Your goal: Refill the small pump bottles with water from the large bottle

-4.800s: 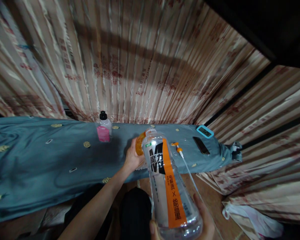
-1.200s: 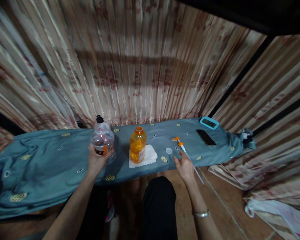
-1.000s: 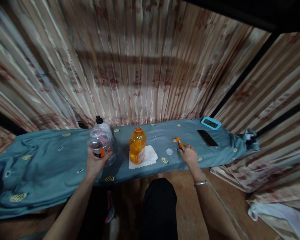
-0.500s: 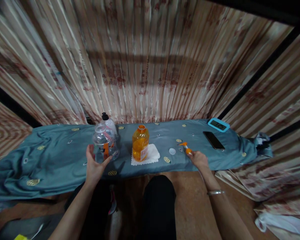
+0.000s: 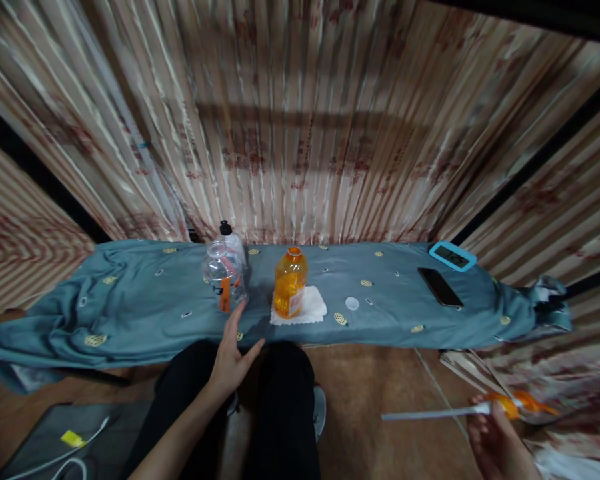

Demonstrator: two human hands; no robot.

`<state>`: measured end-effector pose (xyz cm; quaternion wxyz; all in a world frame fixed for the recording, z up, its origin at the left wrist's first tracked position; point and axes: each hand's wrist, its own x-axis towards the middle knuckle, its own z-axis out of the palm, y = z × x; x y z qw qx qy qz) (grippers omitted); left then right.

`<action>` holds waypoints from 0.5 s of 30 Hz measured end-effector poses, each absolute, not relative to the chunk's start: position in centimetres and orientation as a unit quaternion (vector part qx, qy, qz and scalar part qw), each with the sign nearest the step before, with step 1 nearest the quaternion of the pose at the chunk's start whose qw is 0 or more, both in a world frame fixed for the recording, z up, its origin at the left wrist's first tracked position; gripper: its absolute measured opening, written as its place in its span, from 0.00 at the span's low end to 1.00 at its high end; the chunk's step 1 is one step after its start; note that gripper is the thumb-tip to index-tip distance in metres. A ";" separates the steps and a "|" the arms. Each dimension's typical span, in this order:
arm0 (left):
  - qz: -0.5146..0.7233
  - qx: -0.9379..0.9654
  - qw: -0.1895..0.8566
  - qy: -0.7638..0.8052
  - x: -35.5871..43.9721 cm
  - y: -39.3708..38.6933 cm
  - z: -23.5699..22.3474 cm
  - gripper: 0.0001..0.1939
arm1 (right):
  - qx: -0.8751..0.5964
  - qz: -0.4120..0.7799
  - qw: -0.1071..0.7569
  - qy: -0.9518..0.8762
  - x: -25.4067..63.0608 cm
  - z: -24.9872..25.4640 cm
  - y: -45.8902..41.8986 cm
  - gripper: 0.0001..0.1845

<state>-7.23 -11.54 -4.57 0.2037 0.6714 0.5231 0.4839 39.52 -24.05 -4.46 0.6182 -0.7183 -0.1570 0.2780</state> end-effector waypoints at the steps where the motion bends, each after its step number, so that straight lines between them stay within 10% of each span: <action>1: 0.481 0.670 0.224 0.520 -6.8 -11.2 -4.4 0.38 | -0.686 0.311 0.649 -0.105 38.7 -4.4 -24.2 0.16; 15: 0.546 0.600 0.351 0.468 0.7 -2.7 -4.1 0.54 | -0.260 0.447 0.839 -0.168 27.7 7.9 -8.2 0.12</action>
